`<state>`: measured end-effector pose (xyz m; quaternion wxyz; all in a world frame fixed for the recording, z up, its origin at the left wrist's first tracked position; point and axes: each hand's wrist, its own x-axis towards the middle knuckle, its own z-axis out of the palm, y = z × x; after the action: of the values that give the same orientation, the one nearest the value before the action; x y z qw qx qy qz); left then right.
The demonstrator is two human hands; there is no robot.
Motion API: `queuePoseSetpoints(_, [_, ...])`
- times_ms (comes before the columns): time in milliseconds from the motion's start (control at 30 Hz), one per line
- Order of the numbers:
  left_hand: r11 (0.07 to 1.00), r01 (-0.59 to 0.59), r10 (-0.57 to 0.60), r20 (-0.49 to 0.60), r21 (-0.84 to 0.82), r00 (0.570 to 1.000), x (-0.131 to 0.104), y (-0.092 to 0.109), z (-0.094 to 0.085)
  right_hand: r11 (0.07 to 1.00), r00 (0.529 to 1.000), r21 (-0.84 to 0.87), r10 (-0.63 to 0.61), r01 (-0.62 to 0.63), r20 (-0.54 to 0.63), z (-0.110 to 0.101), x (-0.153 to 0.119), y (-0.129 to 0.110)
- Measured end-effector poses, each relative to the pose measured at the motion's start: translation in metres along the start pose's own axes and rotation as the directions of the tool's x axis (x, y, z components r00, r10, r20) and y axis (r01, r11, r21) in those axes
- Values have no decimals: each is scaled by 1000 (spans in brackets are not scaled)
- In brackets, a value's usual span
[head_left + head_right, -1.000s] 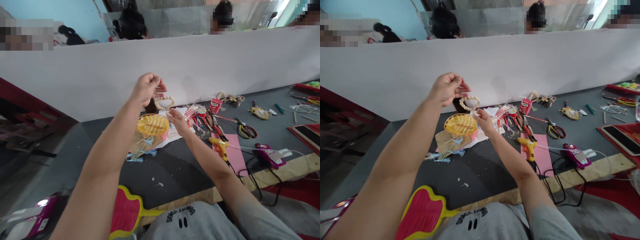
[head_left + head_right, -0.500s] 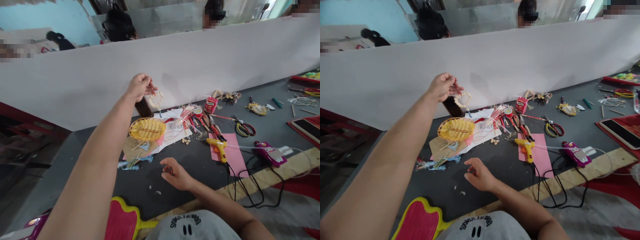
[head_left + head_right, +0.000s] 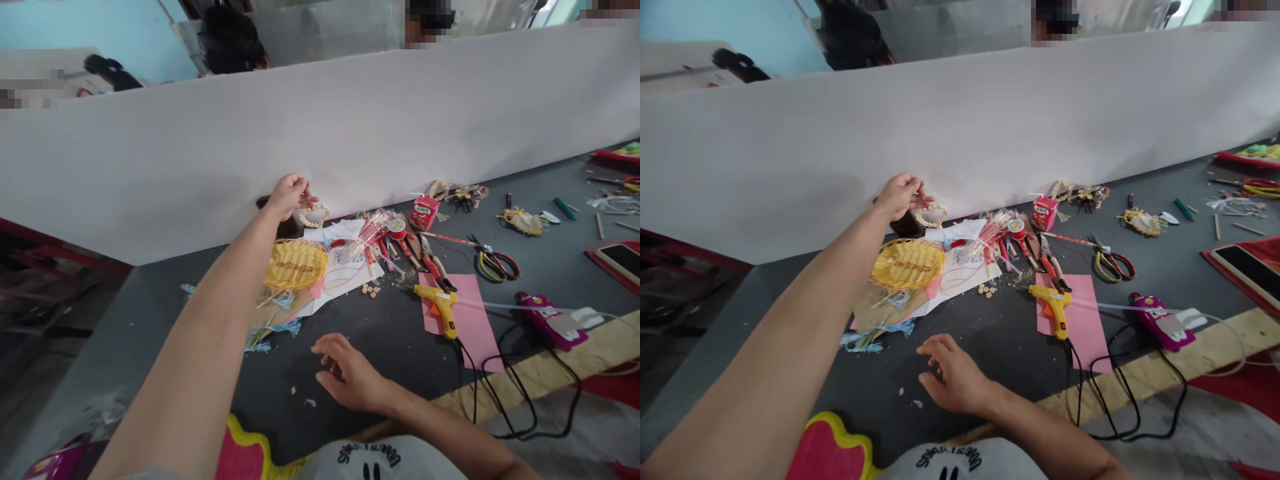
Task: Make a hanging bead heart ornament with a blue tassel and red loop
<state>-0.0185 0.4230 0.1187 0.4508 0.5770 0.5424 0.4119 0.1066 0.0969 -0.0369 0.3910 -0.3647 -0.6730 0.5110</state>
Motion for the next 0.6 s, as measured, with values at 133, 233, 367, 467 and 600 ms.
queuePoseSetpoints(133, [1000,8,-8,9,14,1000,6,-12,-4,999,1000,-30,13,-12,16,0,-1,-1])
queuePoseSetpoints(233, [999,7,-8,36,34,999,7,-18,-7,998,999,-54,23,-21,34,-1,-1,-2])
queuePoseSetpoints(367, [999,7,-11,88,36,996,-1,-8,-9,997,998,-67,34,-30,55,-2,-1,-4])
queuePoseSetpoints(467, [1000,5,-6,108,7,994,-9,11,-11,997,998,-74,24,-20,60,-2,-1,-3])
queuePoseSetpoints(600, [996,-72,80,150,-59,985,-19,34,-12,996,997,-94,8,-2,70,0,-2,-2])
